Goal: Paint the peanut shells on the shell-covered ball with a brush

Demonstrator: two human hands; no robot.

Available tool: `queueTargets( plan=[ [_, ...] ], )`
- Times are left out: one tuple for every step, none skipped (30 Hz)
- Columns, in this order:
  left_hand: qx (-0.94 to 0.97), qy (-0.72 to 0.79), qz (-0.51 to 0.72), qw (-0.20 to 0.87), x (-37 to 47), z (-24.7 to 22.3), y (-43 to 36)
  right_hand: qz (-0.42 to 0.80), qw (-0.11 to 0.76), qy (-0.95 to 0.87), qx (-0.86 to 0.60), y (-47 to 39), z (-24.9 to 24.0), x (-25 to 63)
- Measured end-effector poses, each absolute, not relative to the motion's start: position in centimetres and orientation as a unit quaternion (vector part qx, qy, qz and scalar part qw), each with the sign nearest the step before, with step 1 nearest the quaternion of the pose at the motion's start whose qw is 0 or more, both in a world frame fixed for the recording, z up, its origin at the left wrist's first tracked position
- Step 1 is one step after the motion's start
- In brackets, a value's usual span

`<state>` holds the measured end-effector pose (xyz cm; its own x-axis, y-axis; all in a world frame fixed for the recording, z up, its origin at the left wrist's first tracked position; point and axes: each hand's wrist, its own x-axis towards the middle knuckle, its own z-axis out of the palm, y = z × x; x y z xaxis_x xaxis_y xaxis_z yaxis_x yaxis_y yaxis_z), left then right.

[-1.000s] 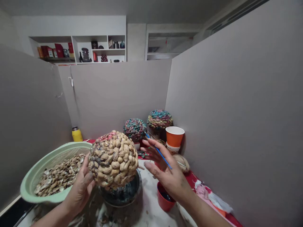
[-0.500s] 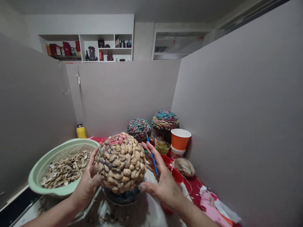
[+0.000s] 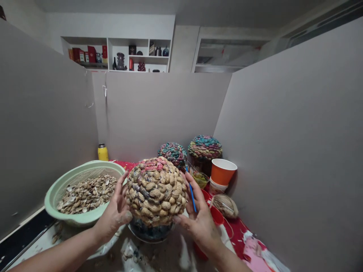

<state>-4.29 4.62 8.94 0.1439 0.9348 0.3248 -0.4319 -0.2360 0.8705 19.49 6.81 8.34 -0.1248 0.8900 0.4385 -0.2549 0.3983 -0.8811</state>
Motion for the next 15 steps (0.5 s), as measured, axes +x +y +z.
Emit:
queueTargets(
  plan=[
    [0.509,0.250,0.597,0.567,-4.3,8.8,4.6,0.473,0.607,-0.578,-0.274,6.9,8.2,19.4],
    [0.515,0.254,0.590,0.568,-4.3,8.7,4.5,0.468,0.612,-0.576,-0.272,6.9,8.1,19.4],
    [0.521,0.260,0.583,0.567,-4.3,8.7,4.5,0.463,0.617,-0.576,-0.269,6.9,7.9,19.3],
    [0.529,0.268,0.575,0.565,-4.3,8.6,4.4,0.458,0.621,-0.578,-0.265,6.9,7.8,19.2],
    [0.537,0.275,0.569,0.559,-4.3,8.5,4.4,0.451,0.624,-0.581,-0.262,6.8,7.7,19.1],
    [0.546,0.282,0.564,0.552,-4.3,8.5,4.3,0.443,0.627,-0.585,-0.260,6.8,7.7,19.0],
    [0.554,0.291,0.562,0.541,-4.3,8.5,4.3,0.435,0.629,-0.591,-0.257,6.6,7.6,18.9],
    [0.560,0.298,0.563,0.530,-4.2,8.5,4.3,0.429,0.630,-0.596,-0.253,6.5,7.7,18.8],
    [0.562,0.306,0.567,0.518,-4.2,8.5,4.3,0.423,0.631,-0.601,-0.247,6.4,7.7,18.6],
    [0.561,0.313,0.574,0.508,-4.1,8.6,4.3,0.419,0.633,-0.605,-0.240,6.3,7.8,18.5],
    [0.556,0.319,0.584,0.498,-4.0,8.6,4.3,0.416,0.634,-0.608,-0.233,6.1,7.8,18.5],
    [0.550,0.321,0.595,0.492,-3.9,8.6,4.3,0.415,0.636,-0.610,-0.228,6.0,7.9,18.4],
    [0.540,0.320,0.605,0.490,-3.8,8.7,4.2,0.414,0.638,-0.610,-0.224,5.9,7.9,18.3],
    [0.530,0.318,0.613,0.491,-3.7,8.7,4.1,0.412,0.639,-0.610,-0.224,5.9,7.9,18.3],
    [0.521,0.316,0.618,0.496,-3.6,8.8,4.0,0.410,0.639,-0.611,-0.225,5.9,7.9,18.3]
  ],
)
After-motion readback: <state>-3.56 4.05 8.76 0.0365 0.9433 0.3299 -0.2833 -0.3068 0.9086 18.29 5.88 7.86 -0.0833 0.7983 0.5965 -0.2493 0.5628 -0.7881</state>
